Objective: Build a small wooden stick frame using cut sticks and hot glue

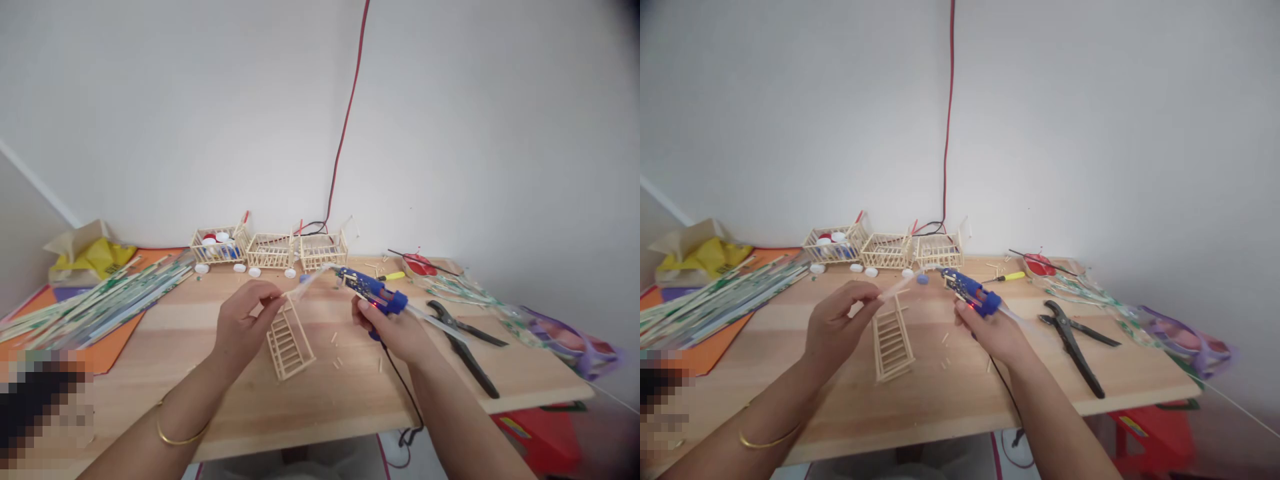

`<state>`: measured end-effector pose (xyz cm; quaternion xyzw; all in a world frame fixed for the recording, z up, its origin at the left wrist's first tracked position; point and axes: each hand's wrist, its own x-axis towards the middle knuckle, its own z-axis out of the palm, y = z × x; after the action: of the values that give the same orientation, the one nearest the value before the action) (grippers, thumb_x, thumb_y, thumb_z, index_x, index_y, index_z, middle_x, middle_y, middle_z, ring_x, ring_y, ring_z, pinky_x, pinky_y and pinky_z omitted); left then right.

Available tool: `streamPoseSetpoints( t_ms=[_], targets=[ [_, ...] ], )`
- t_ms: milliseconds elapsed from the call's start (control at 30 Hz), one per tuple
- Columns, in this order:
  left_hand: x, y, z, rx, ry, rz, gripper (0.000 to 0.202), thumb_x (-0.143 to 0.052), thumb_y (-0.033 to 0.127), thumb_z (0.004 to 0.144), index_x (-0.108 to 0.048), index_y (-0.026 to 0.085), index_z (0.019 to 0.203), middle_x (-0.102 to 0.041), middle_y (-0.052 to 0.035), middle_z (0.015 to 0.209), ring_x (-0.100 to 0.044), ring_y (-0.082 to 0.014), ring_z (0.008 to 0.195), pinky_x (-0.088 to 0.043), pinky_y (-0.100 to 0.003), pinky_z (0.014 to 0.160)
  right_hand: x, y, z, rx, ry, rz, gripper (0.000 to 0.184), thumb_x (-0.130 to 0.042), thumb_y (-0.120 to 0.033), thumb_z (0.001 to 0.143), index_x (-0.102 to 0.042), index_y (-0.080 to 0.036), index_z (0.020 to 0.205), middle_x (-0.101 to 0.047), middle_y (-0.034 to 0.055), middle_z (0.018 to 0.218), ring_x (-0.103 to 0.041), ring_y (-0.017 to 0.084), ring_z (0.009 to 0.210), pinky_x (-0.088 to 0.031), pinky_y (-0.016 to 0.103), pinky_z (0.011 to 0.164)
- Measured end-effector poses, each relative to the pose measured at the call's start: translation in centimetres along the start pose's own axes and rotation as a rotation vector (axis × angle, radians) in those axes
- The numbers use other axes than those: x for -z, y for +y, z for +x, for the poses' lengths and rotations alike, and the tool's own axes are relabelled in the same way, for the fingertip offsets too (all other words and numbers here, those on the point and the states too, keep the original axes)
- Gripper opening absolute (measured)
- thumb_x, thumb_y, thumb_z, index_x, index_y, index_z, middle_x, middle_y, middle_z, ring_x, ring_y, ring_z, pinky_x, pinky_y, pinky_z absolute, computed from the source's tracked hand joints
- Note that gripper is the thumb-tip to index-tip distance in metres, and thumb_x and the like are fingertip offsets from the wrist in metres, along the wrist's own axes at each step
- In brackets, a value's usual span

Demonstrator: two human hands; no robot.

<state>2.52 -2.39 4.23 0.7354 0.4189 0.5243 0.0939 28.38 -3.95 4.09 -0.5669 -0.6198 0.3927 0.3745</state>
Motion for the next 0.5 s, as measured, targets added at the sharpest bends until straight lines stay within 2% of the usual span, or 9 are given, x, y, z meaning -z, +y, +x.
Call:
streamPoseSetpoints(
  t_ms=[100,200,233,300,367,433,500],
  targets=[
    [0.1,-0.7,-0.1,0.008,0.014,0.018,0.004,-0.058,0.018,0.081,-0.06,0.018,0.078,-0.064,-0.0013,0.077,-0.056,-0.0117,0.07,-0.044,-0.024,0.067,0.4,0.4,1.1,-0.014,-0.063,0.191,0.034,-0.054,-0.051,0.079,-0.056,-0.018,0.08,-0.054,0.0008,0.064,-0.045,0.01,0.053,-0.036,0.023,0.048],
    [0.2,-1.3,-0.2,0.044,0.043,0.011,0.002,-0.058,0.019,0.081,-0.06,0.018,0.081,-0.063,-0.0017,0.078,-0.057,-0.0124,0.072,-0.045,-0.024,0.069,3.5,1.2,1.9,-0.01,-0.069,0.218,0.035,-0.063,-0.051,0.07,-0.055,-0.017,0.078,-0.05,-0.001,0.06,-0.042,0.009,0.049,-0.034,0.023,0.046],
    [0.2,-1.3,-0.2,0.05,0.051,0.012,0.002,-0.058,0.019,0.081,-0.06,0.018,0.082,-0.063,-0.0014,0.078,-0.057,-0.0124,0.072,-0.045,-0.024,0.069,4.9,1.5,2.1,-0.019,-0.041,0.16,0.037,-0.066,-0.051,0.064,-0.055,-0.018,0.076,-0.049,-0.0016,0.058,-0.04,0.009,0.047,-0.033,0.024,0.045],
    [0.2,-1.3,-0.2,0.048,0.061,0.013,0.002,-0.059,0.019,0.081,-0.06,0.018,0.082,-0.063,-0.001,0.077,-0.057,-0.0123,0.072,-0.045,-0.024,0.069,7.5,2.0,2.1,-0.082,0.06,-0.098,0.033,-0.07,-0.045,0.057,-0.056,-0.019,0.069,-0.049,-0.001,0.055,-0.042,0.011,0.048,-0.033,0.025,0.045],
    [0.2,-1.2,-0.3,0.039,0.064,0.014,0.002,-0.059,0.019,0.08,-0.06,0.018,0.082,-0.063,-0.0011,0.078,-0.057,-0.0127,0.074,-0.045,-0.025,0.071,9.3,2.1,1.7,-0.153,0.192,-0.295,0.028,-0.072,-0.041,0.055,-0.058,-0.019,0.066,-0.052,0.0009,0.057,-0.045,0.013,0.053,-0.033,0.025,0.047],
    [0.2,-1.0,-0.2,0.037,0.064,0.002,0.002,-0.059,0.019,0.08,-0.06,0.018,0.081,-0.064,-0.0011,0.079,-0.058,-0.0132,0.076,-0.045,-0.026,0.073,10.0,1.5,0.8,-0.244,0.233,-0.414,0.028,-0.072,-0.043,0.058,-0.061,-0.019,0.068,-0.055,0.0023,0.061,-0.048,0.015,0.057,-0.034,0.025,0.048],
    [0.2,-0.6,0.0,0.047,0.045,-0.037,0.002,-0.059,0.02,0.08,-0.06,0.019,0.08,-0.064,-0.0009,0.08,-0.059,-0.0135,0.077,-0.045,-0.027,0.075,9.8,0.7,-0.3,-0.322,0.165,-0.428,0.033,-0.071,-0.048,0.06,-0.062,-0.019,0.072,-0.055,0.0019,0.062,-0.048,0.014,0.057,-0.035,0.024,0.049]
  ],
)
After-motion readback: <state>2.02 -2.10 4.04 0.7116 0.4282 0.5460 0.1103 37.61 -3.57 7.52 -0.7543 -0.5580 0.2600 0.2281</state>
